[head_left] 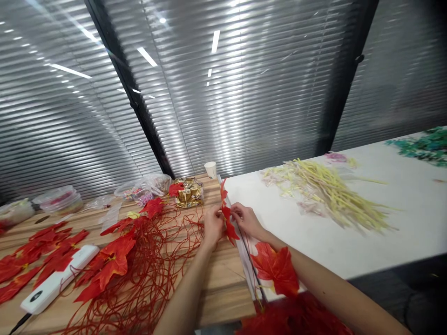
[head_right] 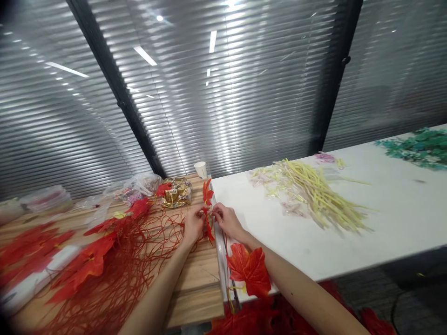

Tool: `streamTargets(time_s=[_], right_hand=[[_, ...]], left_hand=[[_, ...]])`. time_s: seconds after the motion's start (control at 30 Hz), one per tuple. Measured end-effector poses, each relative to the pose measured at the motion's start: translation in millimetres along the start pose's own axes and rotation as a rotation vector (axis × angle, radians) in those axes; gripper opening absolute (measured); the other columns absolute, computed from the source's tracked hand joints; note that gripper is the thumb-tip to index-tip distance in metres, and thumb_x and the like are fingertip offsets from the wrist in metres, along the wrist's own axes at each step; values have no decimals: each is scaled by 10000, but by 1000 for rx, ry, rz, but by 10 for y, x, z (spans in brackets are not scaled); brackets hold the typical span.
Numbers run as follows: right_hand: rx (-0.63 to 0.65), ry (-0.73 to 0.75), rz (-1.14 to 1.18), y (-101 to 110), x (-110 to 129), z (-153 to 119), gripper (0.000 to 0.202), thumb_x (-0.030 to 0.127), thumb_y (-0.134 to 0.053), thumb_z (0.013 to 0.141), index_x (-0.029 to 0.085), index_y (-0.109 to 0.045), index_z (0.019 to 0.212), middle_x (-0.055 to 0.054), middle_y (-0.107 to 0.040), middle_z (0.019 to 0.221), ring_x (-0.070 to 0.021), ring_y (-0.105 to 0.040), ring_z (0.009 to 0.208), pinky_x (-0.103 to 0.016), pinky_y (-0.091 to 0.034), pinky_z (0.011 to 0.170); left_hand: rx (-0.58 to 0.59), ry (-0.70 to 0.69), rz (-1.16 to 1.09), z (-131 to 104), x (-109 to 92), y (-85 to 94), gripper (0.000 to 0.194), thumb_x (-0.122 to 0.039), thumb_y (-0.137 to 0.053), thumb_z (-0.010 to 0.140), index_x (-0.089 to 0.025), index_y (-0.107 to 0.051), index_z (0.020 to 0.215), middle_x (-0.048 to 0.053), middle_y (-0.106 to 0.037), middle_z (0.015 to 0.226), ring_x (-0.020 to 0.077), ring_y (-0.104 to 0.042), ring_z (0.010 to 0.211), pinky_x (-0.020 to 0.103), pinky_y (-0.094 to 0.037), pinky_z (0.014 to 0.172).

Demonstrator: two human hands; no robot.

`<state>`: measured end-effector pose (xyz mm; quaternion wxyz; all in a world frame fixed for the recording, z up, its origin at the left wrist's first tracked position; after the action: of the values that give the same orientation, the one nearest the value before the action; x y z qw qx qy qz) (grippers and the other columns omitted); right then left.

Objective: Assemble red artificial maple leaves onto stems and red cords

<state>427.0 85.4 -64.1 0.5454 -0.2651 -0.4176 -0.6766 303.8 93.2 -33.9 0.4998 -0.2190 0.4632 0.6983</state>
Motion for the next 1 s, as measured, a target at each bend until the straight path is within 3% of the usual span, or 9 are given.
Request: streamTargets(time_s=[0.47,1.0], right_hand=[[-21,36,-28,60,104,-19,164,107,-428,717,157,-553,812,6,-614,730,-119,-541,631,-213,-392,596],[-16,23,9,53,109,-29,91,153,-457,710,164,-528,767,13,-582,692,-114,-500,605,-216,-375,576]], left_hand=[[1,-62,88,0,35,-12,302,-4,-462,669,-157,-668,827,28,-672,828,132,-587,732,237,-447,686],[41,-86,104,-13,56,-43,314,-19,-472,702,-184,-672,879,22,-674,860,135,-592,767,252,-454,715]])
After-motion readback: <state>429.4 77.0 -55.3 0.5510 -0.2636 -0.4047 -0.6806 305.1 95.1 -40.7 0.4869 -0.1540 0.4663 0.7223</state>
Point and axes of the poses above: each hand's wrist, its own z-axis towards the middle knuckle, its own y-axis out of the back of the hand, x = y × z, the point moved 5 cm from there along z, towards the middle knuckle
